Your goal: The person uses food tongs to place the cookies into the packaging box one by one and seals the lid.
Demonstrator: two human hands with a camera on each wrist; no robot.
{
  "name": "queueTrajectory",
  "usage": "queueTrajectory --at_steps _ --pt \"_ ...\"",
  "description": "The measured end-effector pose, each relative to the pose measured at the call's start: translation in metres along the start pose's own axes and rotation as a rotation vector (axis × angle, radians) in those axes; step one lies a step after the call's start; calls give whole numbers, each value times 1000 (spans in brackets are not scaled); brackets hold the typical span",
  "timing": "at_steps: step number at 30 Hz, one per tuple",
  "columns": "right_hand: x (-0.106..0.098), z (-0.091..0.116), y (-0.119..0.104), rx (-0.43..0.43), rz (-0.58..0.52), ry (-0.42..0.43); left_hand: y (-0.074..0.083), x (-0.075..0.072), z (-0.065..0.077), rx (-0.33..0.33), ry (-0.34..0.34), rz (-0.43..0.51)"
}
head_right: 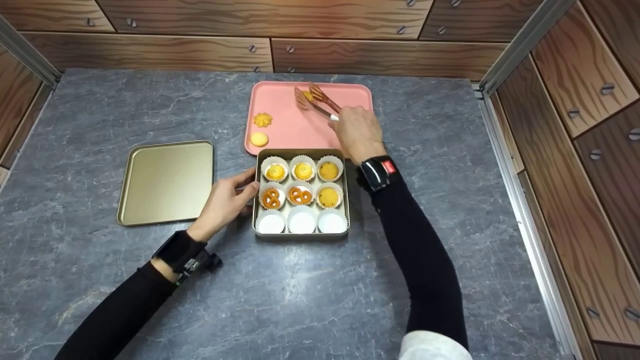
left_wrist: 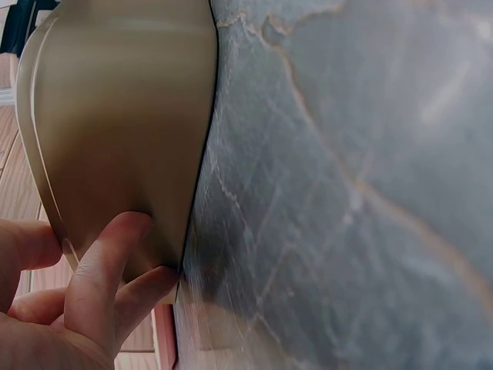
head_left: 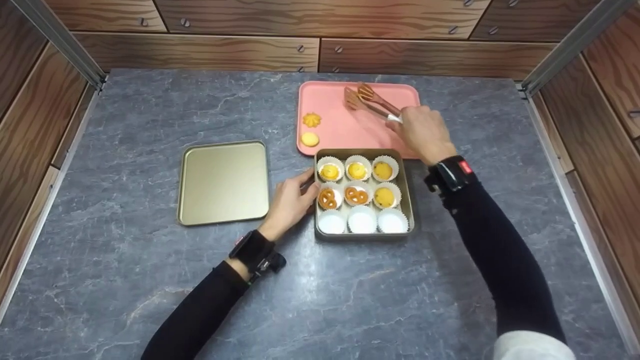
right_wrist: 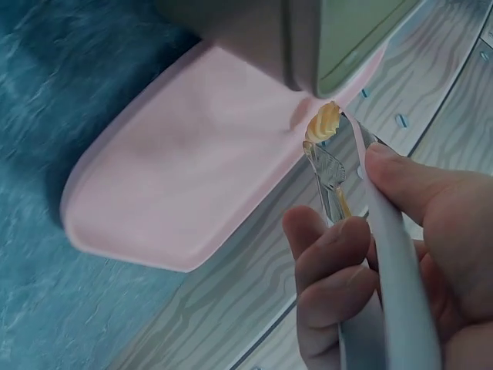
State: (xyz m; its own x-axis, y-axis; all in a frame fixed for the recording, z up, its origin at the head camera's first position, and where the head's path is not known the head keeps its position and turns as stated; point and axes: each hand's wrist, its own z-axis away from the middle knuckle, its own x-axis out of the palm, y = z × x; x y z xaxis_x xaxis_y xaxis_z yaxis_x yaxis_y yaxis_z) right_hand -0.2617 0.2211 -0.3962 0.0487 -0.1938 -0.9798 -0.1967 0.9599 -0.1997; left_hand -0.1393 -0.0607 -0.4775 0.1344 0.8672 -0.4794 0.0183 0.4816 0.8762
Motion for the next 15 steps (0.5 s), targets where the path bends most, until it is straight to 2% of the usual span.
queueTrajectory --at_steps 5,15 --pt "-5 21 10 -42 -32 7 1 0 0 3 -8 7" --pt "-10 64 17 -159 -75 108 0 -1 0 3 -11 13"
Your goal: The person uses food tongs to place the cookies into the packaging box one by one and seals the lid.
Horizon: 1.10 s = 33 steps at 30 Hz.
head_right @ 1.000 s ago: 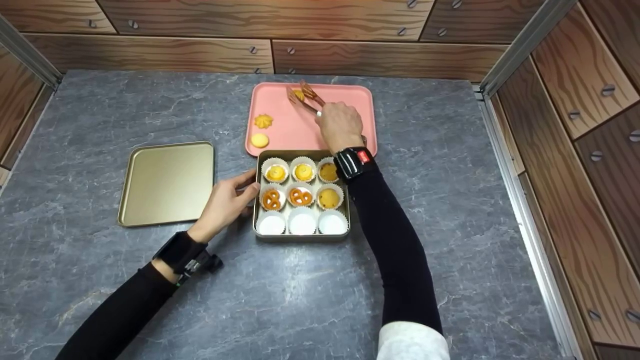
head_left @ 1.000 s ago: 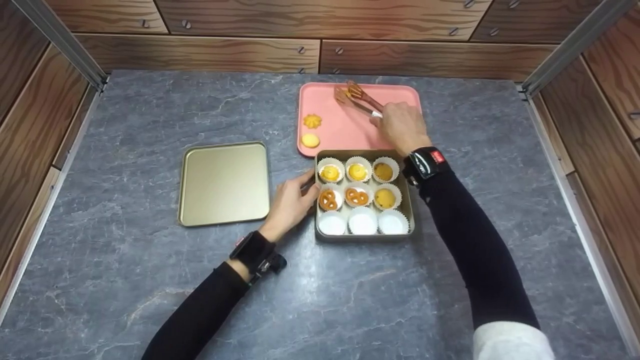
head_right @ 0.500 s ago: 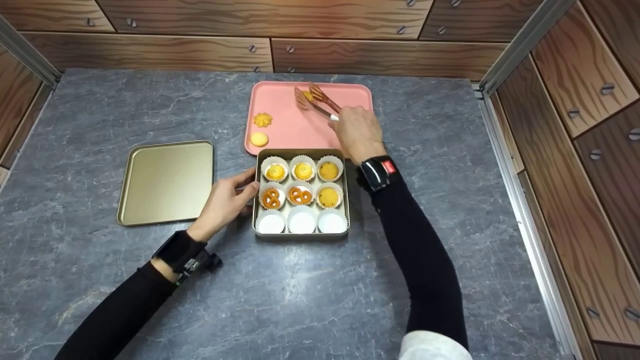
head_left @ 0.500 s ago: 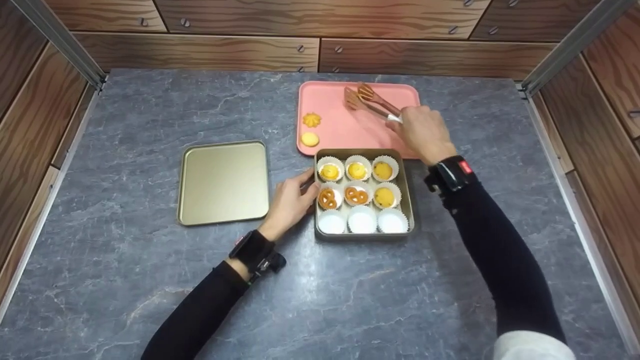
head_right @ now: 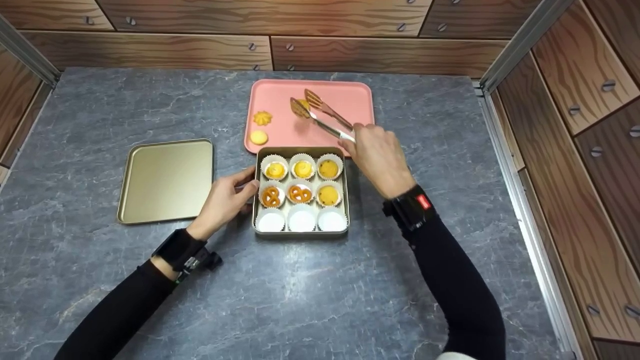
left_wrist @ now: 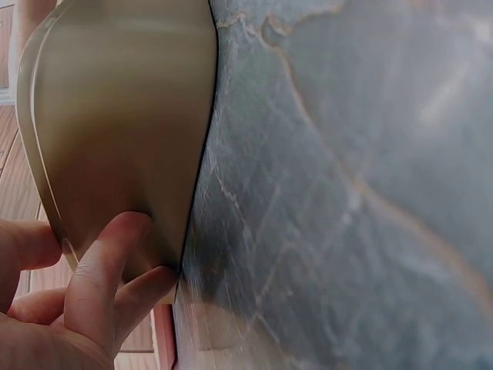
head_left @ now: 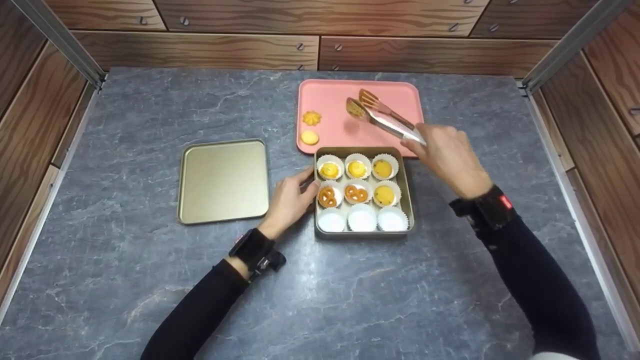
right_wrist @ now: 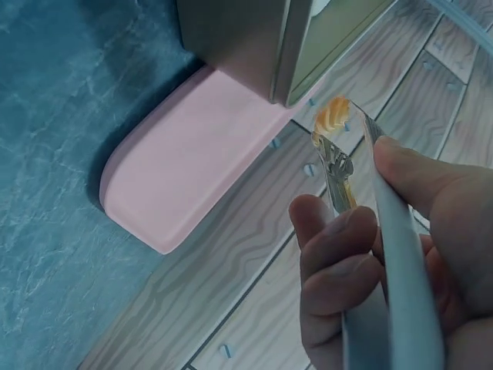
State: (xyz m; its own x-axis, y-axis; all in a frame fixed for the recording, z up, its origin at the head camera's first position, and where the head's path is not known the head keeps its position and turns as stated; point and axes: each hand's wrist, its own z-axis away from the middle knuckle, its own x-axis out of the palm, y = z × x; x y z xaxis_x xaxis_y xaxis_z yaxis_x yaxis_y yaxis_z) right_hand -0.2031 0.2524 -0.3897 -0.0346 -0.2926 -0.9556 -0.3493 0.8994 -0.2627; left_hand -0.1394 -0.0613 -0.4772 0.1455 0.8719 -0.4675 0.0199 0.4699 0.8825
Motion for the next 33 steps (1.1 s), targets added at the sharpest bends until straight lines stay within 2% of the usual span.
queueTrajectory --at_steps 7,16,27,33 --pt "-2 28 2 -60 -39 73 -1 0 -1 -1 2 -6" --pt "-5 58 7 -160 -74 97 -2 0 -2 15 8 -21" --pt "3 86 11 -252 -99 81 -1 -1 -1 -18 -2 3" --pt "8 96 10 -306 -87 8 0 -1 -3 -31 -11 25"
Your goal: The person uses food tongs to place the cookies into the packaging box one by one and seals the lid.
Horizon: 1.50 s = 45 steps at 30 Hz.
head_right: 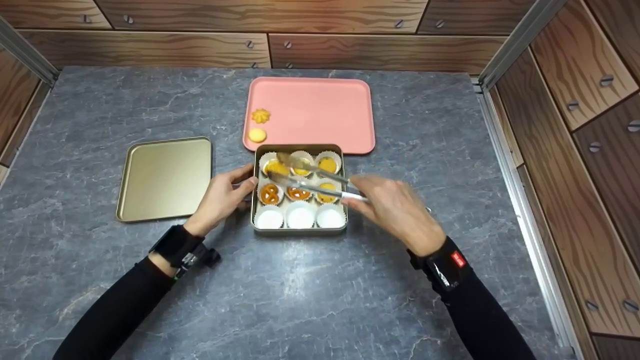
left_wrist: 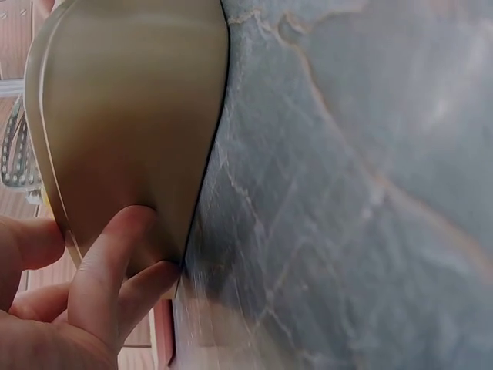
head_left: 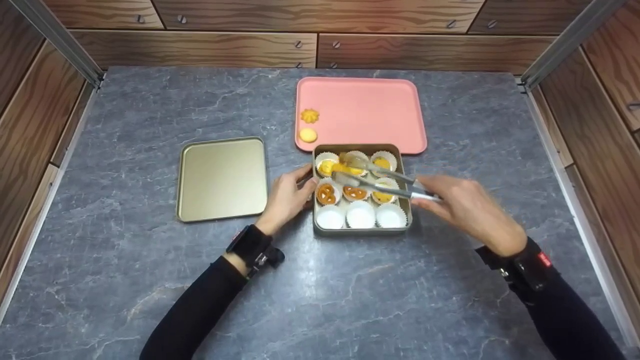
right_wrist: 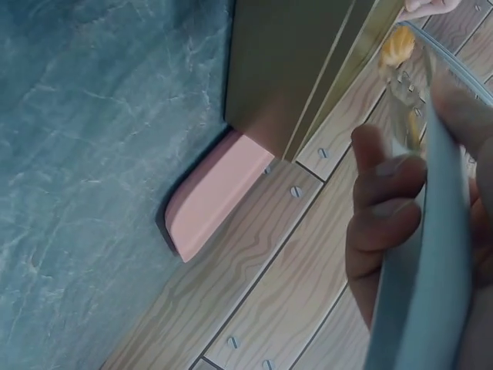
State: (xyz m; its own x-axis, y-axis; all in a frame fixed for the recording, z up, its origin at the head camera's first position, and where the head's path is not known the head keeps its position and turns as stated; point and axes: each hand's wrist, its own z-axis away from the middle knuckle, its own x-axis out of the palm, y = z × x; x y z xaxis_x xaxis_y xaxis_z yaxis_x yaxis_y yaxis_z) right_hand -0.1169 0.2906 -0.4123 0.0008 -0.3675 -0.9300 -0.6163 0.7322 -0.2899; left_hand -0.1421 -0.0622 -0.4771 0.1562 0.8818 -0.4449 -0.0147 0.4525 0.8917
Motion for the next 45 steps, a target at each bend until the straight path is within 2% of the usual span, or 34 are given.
queueTrajectory --at_steps 3,10,16,23,45 --pt "1 4 0 -22 5 -42 0 0 -1 -2 6 14" --pt "4 7 -2 -113 34 -69 1 -1 -1 -19 -2 93" --pt "6 7 -7 -132 35 -111 0 -1 0 -30 -9 100" --pt "6 7 -8 -169 24 -135 0 0 0 -43 -28 151" --pt "1 1 -9 -185 29 -171 0 1 1 -47 -21 169"
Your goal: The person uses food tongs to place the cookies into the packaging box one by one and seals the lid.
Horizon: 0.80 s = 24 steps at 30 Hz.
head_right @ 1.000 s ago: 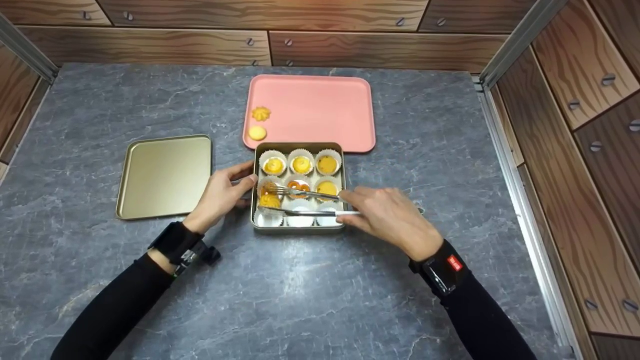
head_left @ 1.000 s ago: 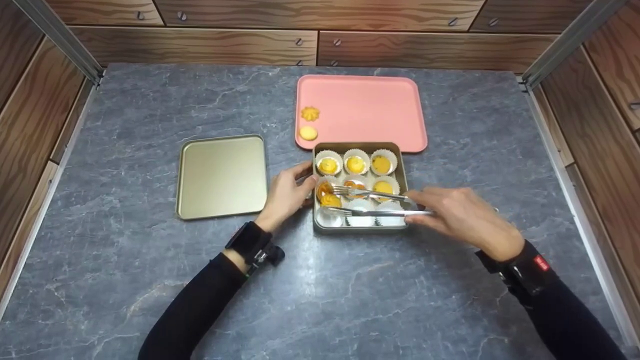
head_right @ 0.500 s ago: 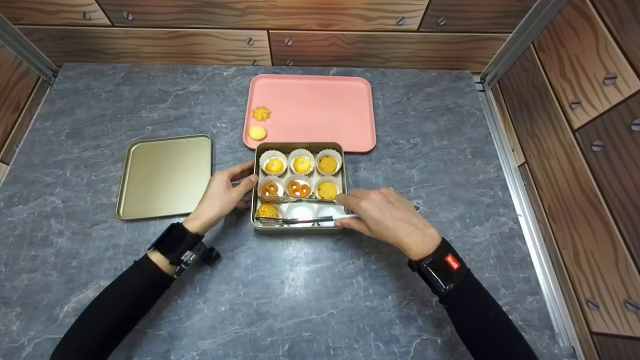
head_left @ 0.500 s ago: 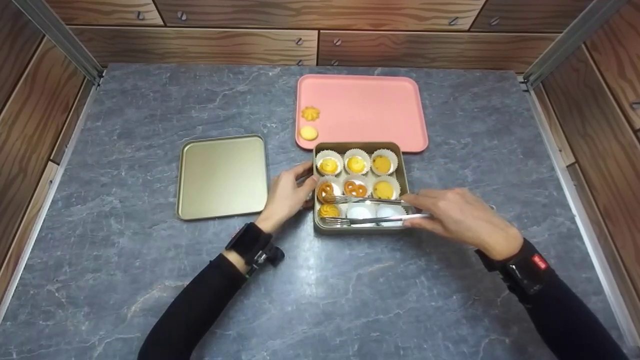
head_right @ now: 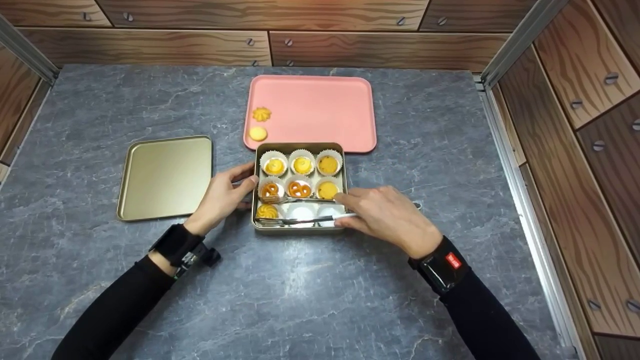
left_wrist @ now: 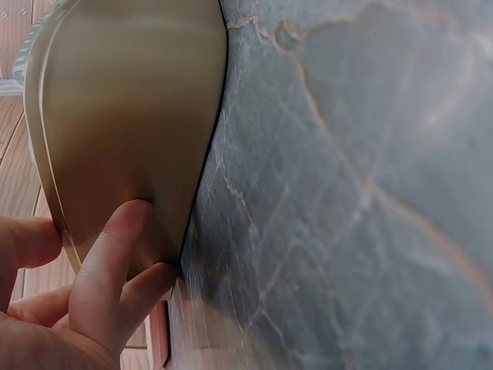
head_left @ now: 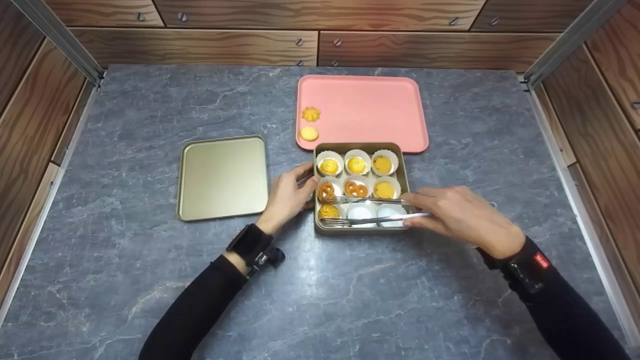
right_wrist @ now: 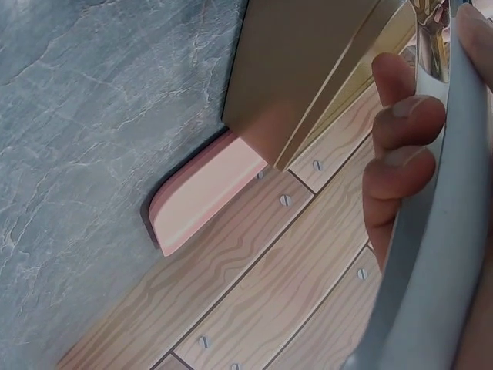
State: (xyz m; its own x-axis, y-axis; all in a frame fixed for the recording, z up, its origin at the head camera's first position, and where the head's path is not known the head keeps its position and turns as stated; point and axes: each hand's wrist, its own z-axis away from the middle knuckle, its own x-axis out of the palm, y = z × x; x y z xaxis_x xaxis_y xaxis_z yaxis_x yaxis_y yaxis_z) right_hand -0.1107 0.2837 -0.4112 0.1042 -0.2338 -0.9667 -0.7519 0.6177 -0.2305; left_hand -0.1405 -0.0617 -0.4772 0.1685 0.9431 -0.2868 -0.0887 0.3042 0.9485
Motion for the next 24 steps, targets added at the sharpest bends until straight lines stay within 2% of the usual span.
queueTrajectory --at_steps 6,16,21,24 --pt "-6 1 1 2 -11 -11 0 0 0 2 0 1" --pt "-3 -1 -1 12 18 -50 -1 1 0 6 -2 -2" --pt "-2 -1 1 3 21 -41 0 1 1 10 -6 16" --pt "-2 0 2 5 -10 -26 0 0 1 16 0 -8"
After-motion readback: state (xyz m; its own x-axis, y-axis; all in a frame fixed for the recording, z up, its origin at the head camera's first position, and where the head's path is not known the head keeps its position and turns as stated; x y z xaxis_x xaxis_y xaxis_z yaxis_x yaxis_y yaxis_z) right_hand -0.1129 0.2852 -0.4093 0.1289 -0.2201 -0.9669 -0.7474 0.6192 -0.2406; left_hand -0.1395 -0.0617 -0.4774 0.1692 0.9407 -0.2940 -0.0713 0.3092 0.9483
